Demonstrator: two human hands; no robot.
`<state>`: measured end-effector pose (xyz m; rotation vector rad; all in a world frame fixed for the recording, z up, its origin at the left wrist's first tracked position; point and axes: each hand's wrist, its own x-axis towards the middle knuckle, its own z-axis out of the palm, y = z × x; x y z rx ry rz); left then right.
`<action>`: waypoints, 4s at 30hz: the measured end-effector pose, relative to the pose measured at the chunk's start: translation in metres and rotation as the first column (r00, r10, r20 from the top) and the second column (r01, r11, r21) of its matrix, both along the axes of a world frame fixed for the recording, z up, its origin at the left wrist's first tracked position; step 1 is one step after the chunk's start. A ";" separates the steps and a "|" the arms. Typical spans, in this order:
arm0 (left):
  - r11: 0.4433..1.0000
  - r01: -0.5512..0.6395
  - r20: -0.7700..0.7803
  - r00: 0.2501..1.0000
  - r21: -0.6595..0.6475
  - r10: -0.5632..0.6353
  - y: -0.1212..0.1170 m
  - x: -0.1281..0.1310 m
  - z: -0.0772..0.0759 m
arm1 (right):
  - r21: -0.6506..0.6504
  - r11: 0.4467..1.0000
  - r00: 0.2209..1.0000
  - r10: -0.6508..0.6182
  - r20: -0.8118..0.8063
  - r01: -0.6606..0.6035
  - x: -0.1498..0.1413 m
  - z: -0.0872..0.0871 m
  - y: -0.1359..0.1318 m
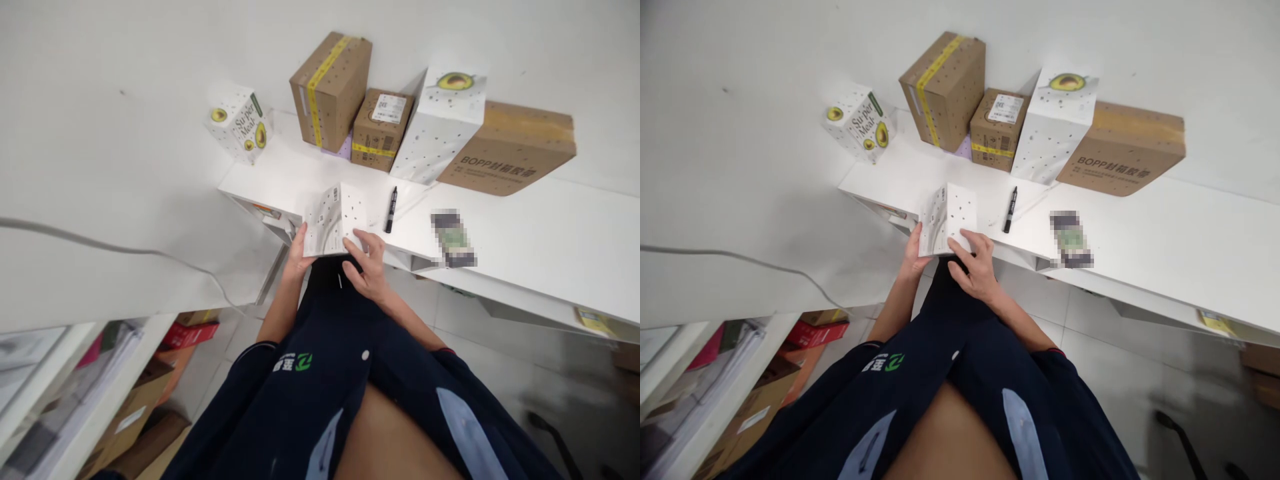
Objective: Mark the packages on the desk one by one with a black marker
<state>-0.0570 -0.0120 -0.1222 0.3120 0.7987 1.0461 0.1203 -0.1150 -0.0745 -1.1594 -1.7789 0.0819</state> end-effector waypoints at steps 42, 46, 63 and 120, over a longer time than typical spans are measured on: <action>0.851 -0.237 -0.417 0.790 0.468 0.450 0.020 -0.005 0.008 | -0.346 0.789 0.826 -0.560 -0.063 0.508 0.098 -0.091 0.097; 0.786 -0.192 -0.488 0.691 0.587 0.533 0.012 -0.007 0.028 | -0.340 0.788 0.788 -0.590 -0.177 0.514 0.101 -0.094 0.096; 0.643 0.321 -0.718 0.367 0.695 0.592 0.018 -0.005 0.100 | -0.312 0.822 0.776 -0.560 -0.290 0.477 0.105 -0.091 0.093; 0.986 -0.160 -0.272 0.948 0.043 0.166 0.003 0.020 0.016 | -0.354 0.906 0.784 -0.389 -0.483 0.231 0.107 -0.082 0.087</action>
